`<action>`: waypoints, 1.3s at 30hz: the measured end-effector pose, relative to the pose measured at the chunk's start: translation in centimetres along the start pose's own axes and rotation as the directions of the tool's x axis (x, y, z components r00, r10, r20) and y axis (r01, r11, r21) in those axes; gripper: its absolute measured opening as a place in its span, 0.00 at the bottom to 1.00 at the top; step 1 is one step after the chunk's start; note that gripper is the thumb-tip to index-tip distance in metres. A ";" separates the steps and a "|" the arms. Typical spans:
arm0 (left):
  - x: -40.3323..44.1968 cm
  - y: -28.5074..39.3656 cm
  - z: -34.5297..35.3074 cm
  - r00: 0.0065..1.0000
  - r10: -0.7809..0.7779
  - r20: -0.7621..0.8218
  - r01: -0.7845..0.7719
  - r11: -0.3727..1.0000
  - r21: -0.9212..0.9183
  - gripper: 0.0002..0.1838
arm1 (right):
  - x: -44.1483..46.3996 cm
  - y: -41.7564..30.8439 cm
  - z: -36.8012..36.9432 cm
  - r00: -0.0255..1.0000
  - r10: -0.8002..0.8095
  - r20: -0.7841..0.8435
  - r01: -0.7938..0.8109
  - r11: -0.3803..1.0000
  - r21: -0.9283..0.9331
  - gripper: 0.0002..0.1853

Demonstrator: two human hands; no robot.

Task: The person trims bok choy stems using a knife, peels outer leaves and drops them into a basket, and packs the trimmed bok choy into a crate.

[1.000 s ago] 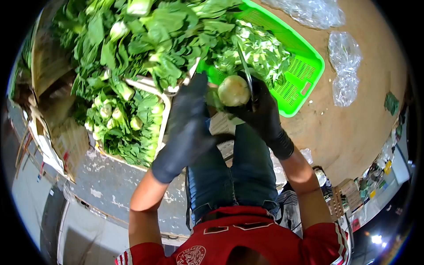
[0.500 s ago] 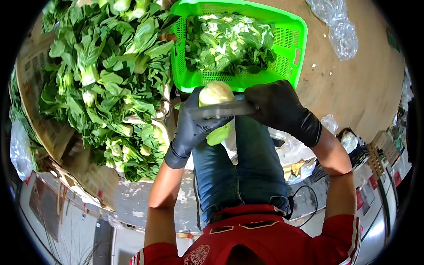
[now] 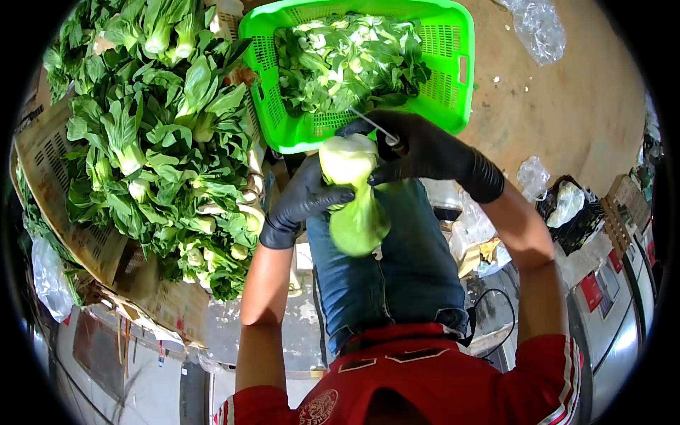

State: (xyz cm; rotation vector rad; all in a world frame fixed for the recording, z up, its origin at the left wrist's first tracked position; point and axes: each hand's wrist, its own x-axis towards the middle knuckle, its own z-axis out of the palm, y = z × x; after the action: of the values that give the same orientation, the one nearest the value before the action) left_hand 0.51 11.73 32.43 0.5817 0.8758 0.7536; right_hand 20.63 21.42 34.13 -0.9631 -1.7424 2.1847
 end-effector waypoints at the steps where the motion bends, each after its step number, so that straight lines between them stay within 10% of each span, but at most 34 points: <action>1: 0.2 0.3 -0.2 1.000 -0.011 0.001 0.010 1.000 0.007 0.31 | 0.6 0.0 -0.3 0.998 -0.043 0.046 0.044 0.999 -0.016 0.28; 5: 0.7 0.0 -0.7 0.988 0.033 -0.152 0.007 0.966 0.258 0.30 | 0.9 -0.6 -0.9 0.985 0.171 -0.026 -0.173 0.963 -0.205 0.26; 9: 1.4 -0.4 0.7 0.912 0.219 -0.348 -0.074 0.920 0.386 0.31 | 0.6 -0.2 -2.0 0.922 -0.174 -0.347 -0.123 0.717 -0.686 0.33; 11: 1.9 -0.4 1.0 0.872 0.320 -0.371 -0.137 0.886 0.442 0.31 | 0.5 0.6 -0.8 0.979 -0.033 -0.202 -0.032 0.949 -0.313 0.38; 15: 2.3 -0.3 0.1 0.947 0.173 -0.269 -0.060 0.922 0.383 0.31 | 1.8 1.7 -0.7 0.986 0.164 -0.040 -0.167 0.984 -0.059 0.30; 19: 3.1 2.2 -1.0 0.984 0.117 -0.133 -0.037 0.870 0.491 0.31 | 1.6 1.9 -1.5 0.994 0.111 -0.024 -0.113 0.983 -0.142 0.26; 21: 3.8 2.6 -1.6 0.988 0.075 -0.135 -0.041 0.970 0.239 0.29 | 1.5 1.7 -2.7 0.991 0.124 -0.057 -0.130 0.984 -0.121 0.28; 25: 4.9 3.2 -0.6 0.974 0.226 -0.004 -0.152 0.668 0.729 0.26 | 1.0 1.3 -2.2 0.995 0.046 -0.090 -0.058 0.990 -0.131 0.32; 33: 5.0 3.2 0.5 0.971 0.163 0.173 -0.232 0.484 0.844 0.21 | -0.8 -0.5 -3.5 0.966 0.251 0.053 -0.213 0.899 -0.382 0.35; 34: 5.9 2.2 -0.4 0.940 0.272 0.207 -0.339 0.672 0.658 0.16 | -1.3 0.1 -4.0 0.983 0.158 0.091 -0.118 0.932 -0.342 0.32; 35: 6.1 1.4 -1.3 0.992 0.080 0.097 -0.115 0.890 0.442 0.12 | -1.9 0.5 -4.2 0.985 0.155 0.073 -0.119 0.925 -0.361 0.32; 37: 7.0 0.4 -2.9 0.914 0.367 0.171 -0.374 0.602 0.706 0.16 | -2.5 0.6 -4.6 0.990 0.132 0.056 -0.098 0.909 -0.406 0.33; 39: 5.8 -1.0 -2.2 0.853 0.522 -0.006 -0.205 0.345 0.916 0.33 | -2.7 -0.4 -4.6 0.946 0.323 -0.003 -0.318 0.930 -0.186 0.30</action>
State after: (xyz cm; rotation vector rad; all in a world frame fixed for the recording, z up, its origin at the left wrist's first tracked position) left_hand 1.47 15.97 27.88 1.7453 1.4769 0.7460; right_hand 25.32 23.89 34.99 -1.3556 -1.9456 2.2596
